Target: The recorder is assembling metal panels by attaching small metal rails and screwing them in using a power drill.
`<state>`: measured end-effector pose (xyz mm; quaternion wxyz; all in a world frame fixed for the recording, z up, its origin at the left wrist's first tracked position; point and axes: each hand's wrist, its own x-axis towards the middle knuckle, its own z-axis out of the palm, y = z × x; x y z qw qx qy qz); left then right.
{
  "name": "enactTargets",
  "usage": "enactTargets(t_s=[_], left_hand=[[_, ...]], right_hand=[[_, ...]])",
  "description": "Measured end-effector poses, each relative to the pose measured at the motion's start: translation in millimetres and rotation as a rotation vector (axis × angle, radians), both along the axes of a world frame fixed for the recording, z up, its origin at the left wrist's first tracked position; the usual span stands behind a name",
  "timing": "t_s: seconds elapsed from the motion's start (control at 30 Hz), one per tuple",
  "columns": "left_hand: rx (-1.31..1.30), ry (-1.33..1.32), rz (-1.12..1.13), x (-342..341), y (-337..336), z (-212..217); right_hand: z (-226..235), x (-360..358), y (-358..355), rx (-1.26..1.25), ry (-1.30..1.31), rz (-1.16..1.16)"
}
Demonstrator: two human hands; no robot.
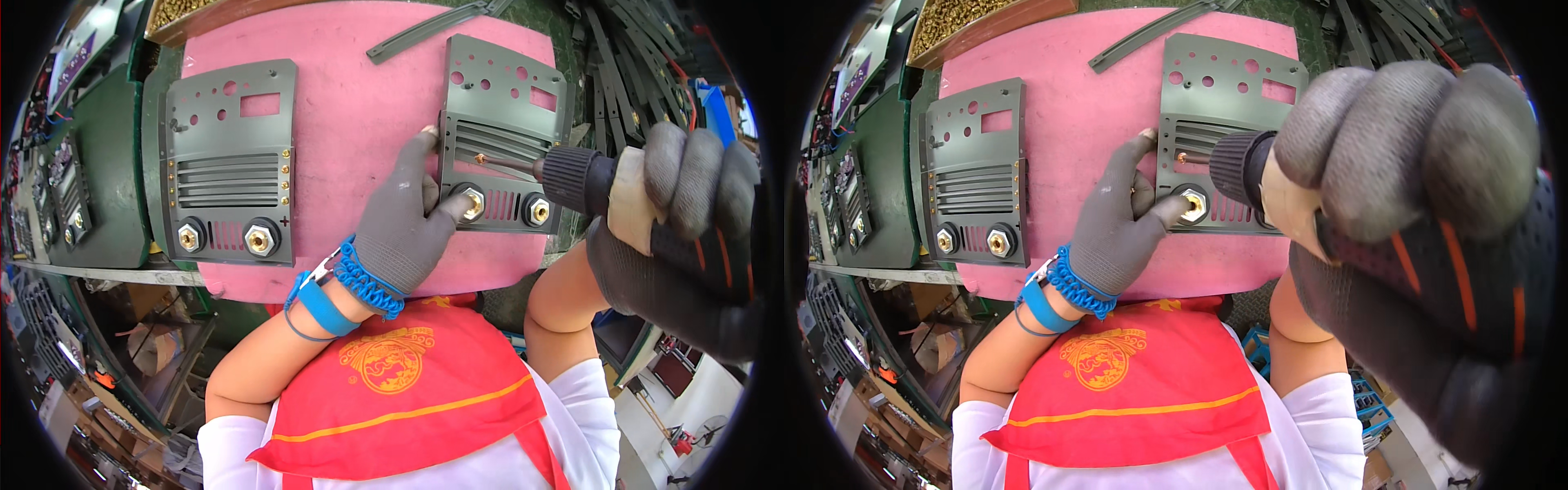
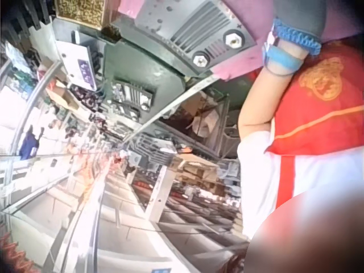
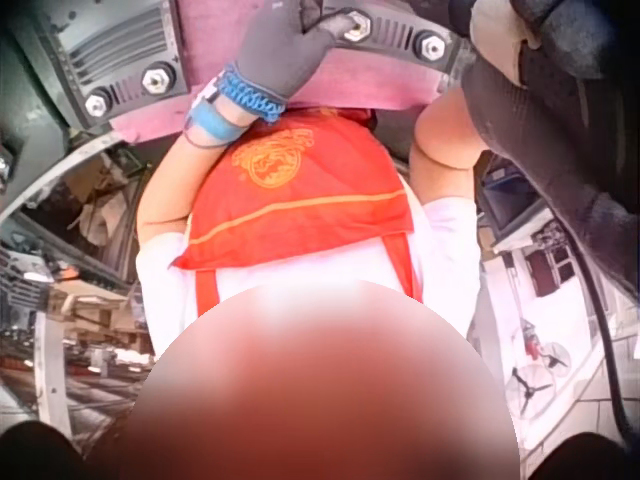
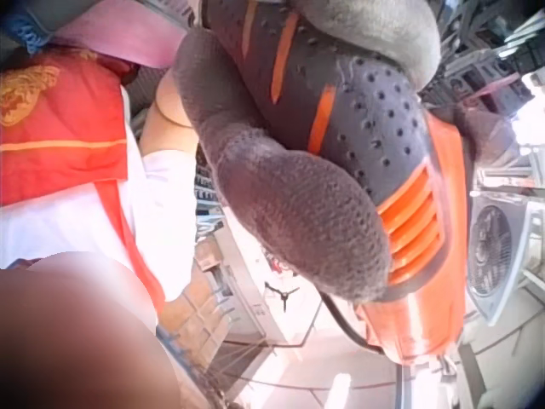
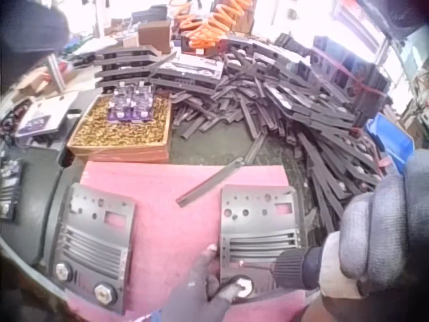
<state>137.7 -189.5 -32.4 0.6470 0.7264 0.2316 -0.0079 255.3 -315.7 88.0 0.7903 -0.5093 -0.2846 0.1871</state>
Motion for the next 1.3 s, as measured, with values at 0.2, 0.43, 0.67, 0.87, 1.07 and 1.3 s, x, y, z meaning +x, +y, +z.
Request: enactTargets(t_s=[0.2,0.43,0.67,0.87,1.07,1.3], left_hand=[[-0.176,-0.005,-0.042,-3.6,8.6,-9.8],[-0.077,-0.016,-0.048,-0.4,8.5,-9.4],[-0.052,-0.018,0.048,-3.1,2.8,-4.5],[-0.004,-0.051,0.038,-4.8,2.3,-8.4],[-0.101,-0.084,0.064,-7.5,2.1,-11.0],[-0.486,0.010,0.030,-13.7,33.3,-0.4]], right_hand=[[-11.6,7.0,-5.9,-0.012,0.013,0.067],[-29.5,2.6,16.9,-0.024,0.027,0.134],[-42.7,1.8,37.1,-0.020,0.016,0.205],[-41.1,-2.4,37.6,-0.012,-0.010,0.267],[-39.2,-1.6,40.9,0.016,-0.042,0.341],[-40.6,3.5,35.1,0.053,-0.078,0.392]])
